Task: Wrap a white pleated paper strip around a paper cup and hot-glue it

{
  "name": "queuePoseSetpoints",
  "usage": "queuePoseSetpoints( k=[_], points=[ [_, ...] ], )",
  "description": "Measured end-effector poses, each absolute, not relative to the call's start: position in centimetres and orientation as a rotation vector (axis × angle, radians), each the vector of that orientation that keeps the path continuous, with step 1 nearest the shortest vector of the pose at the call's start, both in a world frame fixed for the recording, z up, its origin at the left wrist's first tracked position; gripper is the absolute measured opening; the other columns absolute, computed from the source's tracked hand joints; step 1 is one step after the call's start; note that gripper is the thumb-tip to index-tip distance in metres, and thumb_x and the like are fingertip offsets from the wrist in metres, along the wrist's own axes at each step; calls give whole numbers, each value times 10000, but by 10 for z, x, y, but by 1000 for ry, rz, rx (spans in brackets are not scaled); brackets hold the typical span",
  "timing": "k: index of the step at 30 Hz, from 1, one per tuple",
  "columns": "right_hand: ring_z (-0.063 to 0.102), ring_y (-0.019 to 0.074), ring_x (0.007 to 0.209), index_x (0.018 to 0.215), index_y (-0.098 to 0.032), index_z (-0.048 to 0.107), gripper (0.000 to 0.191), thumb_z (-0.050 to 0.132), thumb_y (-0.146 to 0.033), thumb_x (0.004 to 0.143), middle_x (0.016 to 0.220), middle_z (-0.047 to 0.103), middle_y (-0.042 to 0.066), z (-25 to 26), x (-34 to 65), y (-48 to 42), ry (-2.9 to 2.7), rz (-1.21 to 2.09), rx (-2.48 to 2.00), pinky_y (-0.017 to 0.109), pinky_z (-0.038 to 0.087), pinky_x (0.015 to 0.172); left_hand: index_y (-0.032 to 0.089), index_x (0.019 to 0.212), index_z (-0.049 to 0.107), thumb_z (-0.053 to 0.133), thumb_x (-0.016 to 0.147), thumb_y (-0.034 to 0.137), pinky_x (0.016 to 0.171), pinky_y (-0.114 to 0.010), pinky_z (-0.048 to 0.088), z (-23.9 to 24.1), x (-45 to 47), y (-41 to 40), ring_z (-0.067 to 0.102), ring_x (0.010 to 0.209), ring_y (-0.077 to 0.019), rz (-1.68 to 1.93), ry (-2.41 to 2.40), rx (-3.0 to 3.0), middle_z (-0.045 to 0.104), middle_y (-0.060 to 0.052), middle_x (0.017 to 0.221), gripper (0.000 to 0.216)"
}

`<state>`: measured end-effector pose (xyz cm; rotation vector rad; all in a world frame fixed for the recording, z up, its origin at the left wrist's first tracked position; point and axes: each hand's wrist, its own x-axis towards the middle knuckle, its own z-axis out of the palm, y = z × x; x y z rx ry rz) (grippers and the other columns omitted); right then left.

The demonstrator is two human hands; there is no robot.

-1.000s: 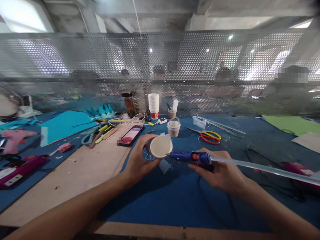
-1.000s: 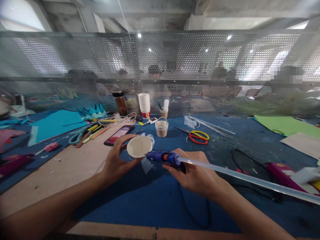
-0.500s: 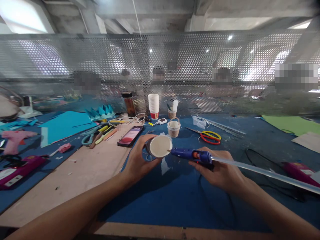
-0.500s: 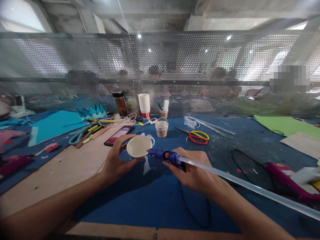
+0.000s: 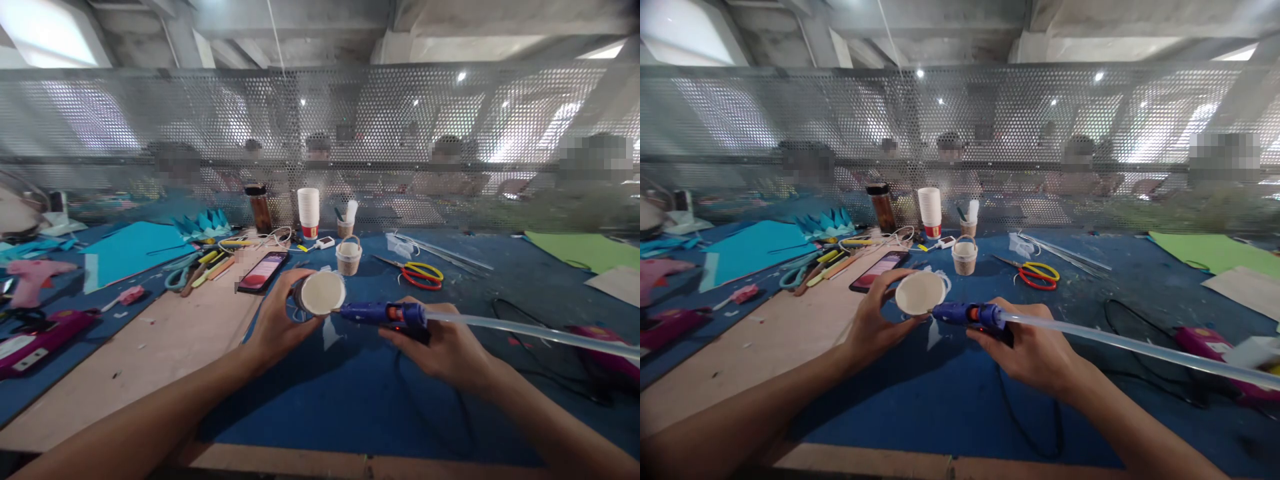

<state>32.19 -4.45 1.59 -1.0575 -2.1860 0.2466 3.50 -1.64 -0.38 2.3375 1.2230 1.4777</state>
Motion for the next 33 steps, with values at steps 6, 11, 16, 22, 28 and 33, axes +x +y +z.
queuePoseSetpoints(
  k=[6,11,16,22,28,33],
  points=[
    [492,143,534,834,-227,632,241,647,-441,942,642,602,-15,17,323,-44,-2216,240,-1062,271,368,524,259,1317,500,817,765,282,967,-463,581,-9,35,-15,611,1227,-304,1514,1202,2347,621,-129,1309,637],
    [474,139,535,804,-227,594,268,634,-448,951,620,571,-25,18,323,-44,-2244,224,-1069,270,342,524,253,1326,489,815,771,265,996,-466,569,-10,35,-14,612,1228,-294,1505,1149,2377,615,-133,1305,644],
    [447,131,529,835,-227,602,252,629,-447,957,636,584,-28,21,324,-45,-2276,195,-1077,270,309,519,248,1336,490,813,771,251,1007,-462,563,-9,34,-14,607,1241,-297,1502,1135,2390,611,-139,1313,651],
    [419,125,512,830,-225,602,263,626,-454,956,608,556,-35,22,324,-44,-2281,179,-1095,268,292,511,246,1335,485,817,771,256,1021,-463,556,-11,33,-13,604,1240,-291,1483,1133,2403,605,-137,1313,654],
    [444,129,519,805,-223,599,291,623,-472,954,615,555,-27,21,325,-44,-2273,180,-1109,264,307,510,234,1342,484,815,773,245,1052,-483,537,-12,33,-13,590,1256,-287,1473,1123,2398,597,-140,1321,658],
    [435,121,497,813,-222,603,281,623,-463,956,613,559,-34,21,325,-44,-2279,166,-1096,267,296,503,227,1335,495,809,776,239,1053,-479,538,-11,33,-13,597,1245,-281,1474,1116,2396,603,-137,1313,641]
  ],
)
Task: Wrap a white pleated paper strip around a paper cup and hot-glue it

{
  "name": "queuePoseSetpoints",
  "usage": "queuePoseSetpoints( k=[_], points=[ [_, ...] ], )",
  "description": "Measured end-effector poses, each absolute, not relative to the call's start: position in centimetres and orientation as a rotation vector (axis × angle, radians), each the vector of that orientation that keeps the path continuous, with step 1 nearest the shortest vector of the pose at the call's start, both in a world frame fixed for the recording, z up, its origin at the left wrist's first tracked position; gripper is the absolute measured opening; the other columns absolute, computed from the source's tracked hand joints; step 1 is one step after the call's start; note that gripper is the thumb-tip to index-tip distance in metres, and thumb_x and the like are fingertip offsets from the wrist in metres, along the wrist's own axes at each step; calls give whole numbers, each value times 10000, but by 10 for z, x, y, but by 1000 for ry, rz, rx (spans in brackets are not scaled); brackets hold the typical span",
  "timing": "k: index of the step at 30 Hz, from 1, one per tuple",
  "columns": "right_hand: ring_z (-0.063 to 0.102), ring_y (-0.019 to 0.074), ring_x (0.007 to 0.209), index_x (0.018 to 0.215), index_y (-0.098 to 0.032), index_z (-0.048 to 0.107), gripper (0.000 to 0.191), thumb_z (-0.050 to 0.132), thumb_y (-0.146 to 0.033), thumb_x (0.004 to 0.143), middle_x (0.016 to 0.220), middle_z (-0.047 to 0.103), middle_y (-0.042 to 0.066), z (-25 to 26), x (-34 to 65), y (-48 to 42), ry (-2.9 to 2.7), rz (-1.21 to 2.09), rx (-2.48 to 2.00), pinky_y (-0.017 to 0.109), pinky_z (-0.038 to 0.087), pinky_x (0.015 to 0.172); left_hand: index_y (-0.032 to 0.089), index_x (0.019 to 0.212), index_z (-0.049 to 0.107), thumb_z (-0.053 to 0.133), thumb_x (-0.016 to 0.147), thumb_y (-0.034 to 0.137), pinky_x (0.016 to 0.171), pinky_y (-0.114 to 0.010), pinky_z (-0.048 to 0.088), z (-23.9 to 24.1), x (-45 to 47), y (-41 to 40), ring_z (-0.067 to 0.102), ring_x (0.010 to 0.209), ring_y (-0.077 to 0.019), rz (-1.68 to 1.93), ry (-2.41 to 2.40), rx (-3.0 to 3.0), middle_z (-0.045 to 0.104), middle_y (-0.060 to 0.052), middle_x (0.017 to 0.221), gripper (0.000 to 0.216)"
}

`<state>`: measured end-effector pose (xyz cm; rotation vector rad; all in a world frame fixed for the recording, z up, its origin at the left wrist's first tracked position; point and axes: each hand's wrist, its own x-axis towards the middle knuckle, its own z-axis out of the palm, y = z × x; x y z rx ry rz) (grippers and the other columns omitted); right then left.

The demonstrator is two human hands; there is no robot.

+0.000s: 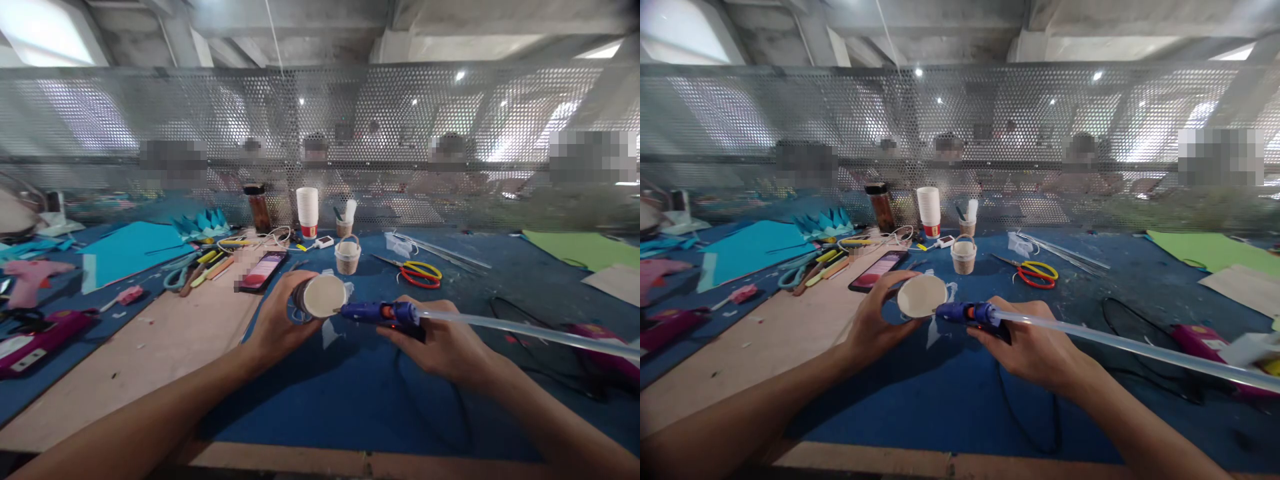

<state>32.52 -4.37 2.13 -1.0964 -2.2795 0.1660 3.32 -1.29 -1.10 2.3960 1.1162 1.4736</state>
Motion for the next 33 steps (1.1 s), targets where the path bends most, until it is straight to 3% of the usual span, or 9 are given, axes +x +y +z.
queuePoseSetpoints(
  k=[23,33],
  points=[
    [442,119,452,855,-223,640,267,625,-470,955,571,563,-50,24,324,-43,-2258,10,-1100,264,289,474,243,1320,499,794,789,260,986,-434,566,-8,33,-14,606,1224,-277,1457,1184,2367,612,-123,1308,608],
    [586,135,518,960,-209,648,207,646,-416,955,647,658,-32,20,318,-47,-2124,29,-1016,254,411,517,246,1306,480,822,772,299,923,-386,580,-10,36,-15,628,1185,-265,1491,1205,2370,617,-112,1289,636]
  ],
)
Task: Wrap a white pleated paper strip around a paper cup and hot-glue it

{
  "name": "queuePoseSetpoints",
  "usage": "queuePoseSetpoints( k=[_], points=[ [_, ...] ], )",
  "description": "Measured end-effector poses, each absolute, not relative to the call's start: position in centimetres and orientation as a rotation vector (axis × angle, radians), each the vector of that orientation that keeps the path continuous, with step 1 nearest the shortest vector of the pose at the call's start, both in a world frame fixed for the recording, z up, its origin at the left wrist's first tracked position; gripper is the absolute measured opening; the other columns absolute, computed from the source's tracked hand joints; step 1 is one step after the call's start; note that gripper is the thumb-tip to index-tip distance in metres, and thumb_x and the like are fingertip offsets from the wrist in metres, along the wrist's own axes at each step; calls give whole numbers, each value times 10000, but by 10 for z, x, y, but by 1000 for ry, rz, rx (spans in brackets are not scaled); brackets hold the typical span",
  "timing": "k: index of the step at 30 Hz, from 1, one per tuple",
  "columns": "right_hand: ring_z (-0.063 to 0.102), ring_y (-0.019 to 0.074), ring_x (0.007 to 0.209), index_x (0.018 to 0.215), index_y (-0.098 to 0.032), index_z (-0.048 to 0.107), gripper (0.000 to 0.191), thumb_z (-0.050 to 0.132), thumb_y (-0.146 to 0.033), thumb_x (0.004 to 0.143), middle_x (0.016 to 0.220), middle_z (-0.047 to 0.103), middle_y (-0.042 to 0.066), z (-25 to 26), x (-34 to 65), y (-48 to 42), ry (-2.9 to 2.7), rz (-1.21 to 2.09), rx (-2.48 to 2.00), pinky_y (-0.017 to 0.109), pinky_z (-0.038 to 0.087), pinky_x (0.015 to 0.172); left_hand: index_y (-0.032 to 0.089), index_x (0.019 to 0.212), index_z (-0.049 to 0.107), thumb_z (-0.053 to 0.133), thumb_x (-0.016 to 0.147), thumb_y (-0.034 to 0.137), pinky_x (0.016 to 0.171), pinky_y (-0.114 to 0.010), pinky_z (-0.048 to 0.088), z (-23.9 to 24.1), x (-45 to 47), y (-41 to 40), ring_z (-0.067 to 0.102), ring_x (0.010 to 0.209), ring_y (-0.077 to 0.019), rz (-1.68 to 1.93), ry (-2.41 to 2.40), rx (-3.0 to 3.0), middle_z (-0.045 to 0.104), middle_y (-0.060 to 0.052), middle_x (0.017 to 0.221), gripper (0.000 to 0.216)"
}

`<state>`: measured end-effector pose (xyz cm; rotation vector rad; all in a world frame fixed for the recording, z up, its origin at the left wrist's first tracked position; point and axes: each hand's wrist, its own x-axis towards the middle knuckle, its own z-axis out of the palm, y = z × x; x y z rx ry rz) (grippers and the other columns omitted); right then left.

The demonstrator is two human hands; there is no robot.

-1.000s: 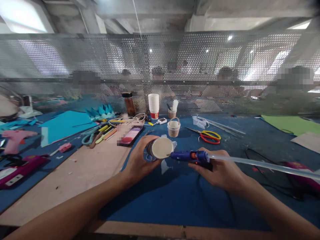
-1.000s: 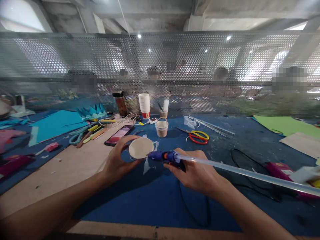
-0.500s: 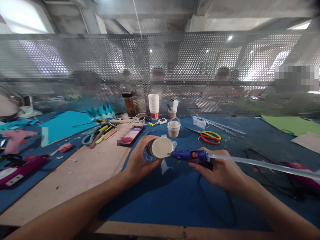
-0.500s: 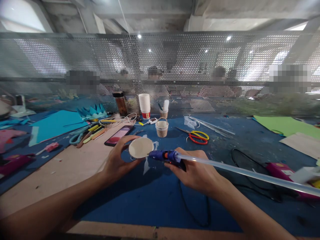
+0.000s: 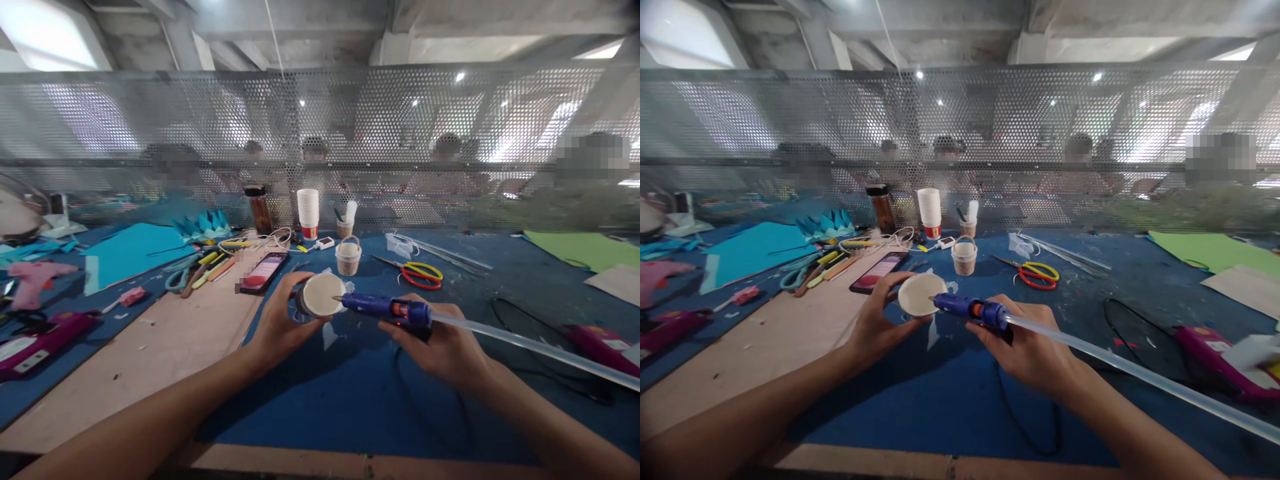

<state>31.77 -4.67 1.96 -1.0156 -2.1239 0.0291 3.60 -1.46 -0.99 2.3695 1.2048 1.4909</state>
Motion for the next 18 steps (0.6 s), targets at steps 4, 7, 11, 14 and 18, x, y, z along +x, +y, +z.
queuePoseSetpoints(
  k=[4,7,11,14,18],
  points=[
    [651,165,577,901,-211,639,222,642,-427,954,693,696,-6,13,312,-48,-2096,42,-1048,271,448,562,243,1313,470,816,782,317,923,-402,581,-13,37,-14,640,1155,-262,1469,1188,2415,612,-119,1274,638],
    [680,187,616,890,-210,645,233,634,-433,956,731,718,14,8,308,-50,-2089,10,-1056,281,448,576,237,1305,469,819,777,343,915,-413,585,-15,37,-13,647,1135,-270,1478,1226,2447,613,-128,1261,642],
    [658,176,581,944,-205,647,225,637,-431,954,694,698,-5,9,304,-55,-2101,43,-1059,279,430,576,234,1281,477,819,768,384,906,-430,589,-16,38,-11,654,1119,-288,1475,1305,2494,625,-129,1231,634],
    [610,154,536,969,-211,647,218,630,-428,960,682,688,-14,12,302,-59,-2123,79,-1067,269,406,554,232,1259,483,810,768,379,908,-441,586,-14,39,-11,657,1113,-293,1462,1345,2509,635,-125,1207,608],
    [577,140,517,978,-220,644,206,619,-423,969,659,666,-26,15,299,-63,-2124,113,-1047,258,377,537,221,1253,482,791,773,356,907,-449,583,-12,40,-12,655,1106,-292,1446,1373,2512,635,-127,1201,586]
  ],
)
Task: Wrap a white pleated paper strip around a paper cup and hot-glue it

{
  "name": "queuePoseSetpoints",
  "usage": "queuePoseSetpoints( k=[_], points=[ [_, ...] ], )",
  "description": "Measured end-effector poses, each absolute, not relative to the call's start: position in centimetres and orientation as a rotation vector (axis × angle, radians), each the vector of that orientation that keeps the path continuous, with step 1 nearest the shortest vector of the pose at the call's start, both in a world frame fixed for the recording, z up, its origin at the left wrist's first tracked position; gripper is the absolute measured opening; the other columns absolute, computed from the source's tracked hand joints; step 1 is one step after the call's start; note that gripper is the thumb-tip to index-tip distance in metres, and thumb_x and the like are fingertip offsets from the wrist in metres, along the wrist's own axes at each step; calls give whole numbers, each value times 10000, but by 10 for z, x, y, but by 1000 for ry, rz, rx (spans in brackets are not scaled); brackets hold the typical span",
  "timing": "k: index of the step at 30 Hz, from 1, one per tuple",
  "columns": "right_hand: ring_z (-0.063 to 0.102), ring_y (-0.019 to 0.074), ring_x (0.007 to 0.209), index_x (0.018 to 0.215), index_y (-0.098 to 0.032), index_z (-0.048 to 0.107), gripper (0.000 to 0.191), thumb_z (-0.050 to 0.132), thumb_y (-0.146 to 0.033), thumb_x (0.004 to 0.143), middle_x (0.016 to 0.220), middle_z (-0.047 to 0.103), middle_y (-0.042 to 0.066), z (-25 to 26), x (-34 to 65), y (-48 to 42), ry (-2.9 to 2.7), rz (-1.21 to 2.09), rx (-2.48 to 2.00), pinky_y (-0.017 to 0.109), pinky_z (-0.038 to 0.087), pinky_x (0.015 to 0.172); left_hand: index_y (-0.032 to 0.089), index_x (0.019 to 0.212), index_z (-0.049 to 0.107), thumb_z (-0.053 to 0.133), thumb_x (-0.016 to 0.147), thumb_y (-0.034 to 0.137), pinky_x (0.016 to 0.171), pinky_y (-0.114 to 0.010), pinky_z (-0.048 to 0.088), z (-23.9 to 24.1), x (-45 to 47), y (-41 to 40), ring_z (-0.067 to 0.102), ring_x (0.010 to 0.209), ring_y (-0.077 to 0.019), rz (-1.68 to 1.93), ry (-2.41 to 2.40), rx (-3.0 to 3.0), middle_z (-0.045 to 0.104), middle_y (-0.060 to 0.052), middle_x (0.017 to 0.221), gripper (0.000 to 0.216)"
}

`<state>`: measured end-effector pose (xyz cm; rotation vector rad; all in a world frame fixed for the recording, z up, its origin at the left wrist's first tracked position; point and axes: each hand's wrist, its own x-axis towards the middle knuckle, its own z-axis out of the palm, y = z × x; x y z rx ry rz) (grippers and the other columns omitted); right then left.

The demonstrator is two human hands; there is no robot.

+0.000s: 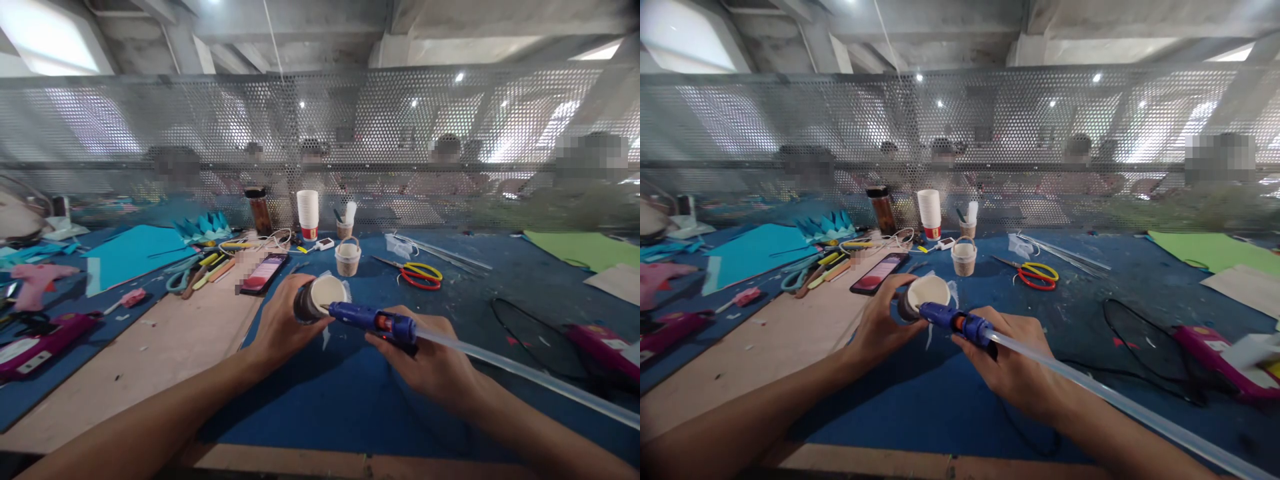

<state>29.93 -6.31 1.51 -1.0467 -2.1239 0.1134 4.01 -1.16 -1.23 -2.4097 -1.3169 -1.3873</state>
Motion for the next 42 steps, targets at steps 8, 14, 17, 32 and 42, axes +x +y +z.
queuePoseSetpoints(
  k=[8,14,17,32,42],
  points=[
    [593,149,567,962,-226,645,173,612,-396,977,697,670,-22,15,298,-66,-2172,69,-1051,272,354,566,210,1239,491,778,764,329,923,-435,573,-13,41,-13,657,1103,-287,-1373,-1352,-2396,641,-120,1193,567],
    [594,143,558,969,-219,650,175,617,-391,974,691,676,-18,13,298,-65,-2165,87,-1027,266,356,558,221,1256,479,783,749,302,915,-441,577,-14,40,-13,649,1127,-291,-1384,-1340,-2416,633,-124,1213,596],
    [595,142,564,952,-218,645,188,602,-399,982,693,671,-16,12,298,-66,-2183,94,-1031,267,364,564,226,1254,480,784,742,288,913,-440,578,-14,40,-13,649,1127,-292,-1386,-1344,-2421,632,-121,1214,599],
    [574,132,562,999,-212,630,76,603,-244,935,702,659,-27,17,301,-68,-2267,117,-945,262,349,563,217,1240,499,765,755,265,916,-424,570,-13,39,-13,648,1115,-283,-1374,-1320,-2464,636,-120,1195,555],
    [615,142,589,1003,-206,619,89,573,-261,951,724,674,-12,20,303,-66,-2316,87,-909,268,365,571,234,1231,498,754,739,216,886,-423,575,-10,38,-15,652,1099,-282,-1378,-1295,-2477,645,-113,1176,554]
  ],
)
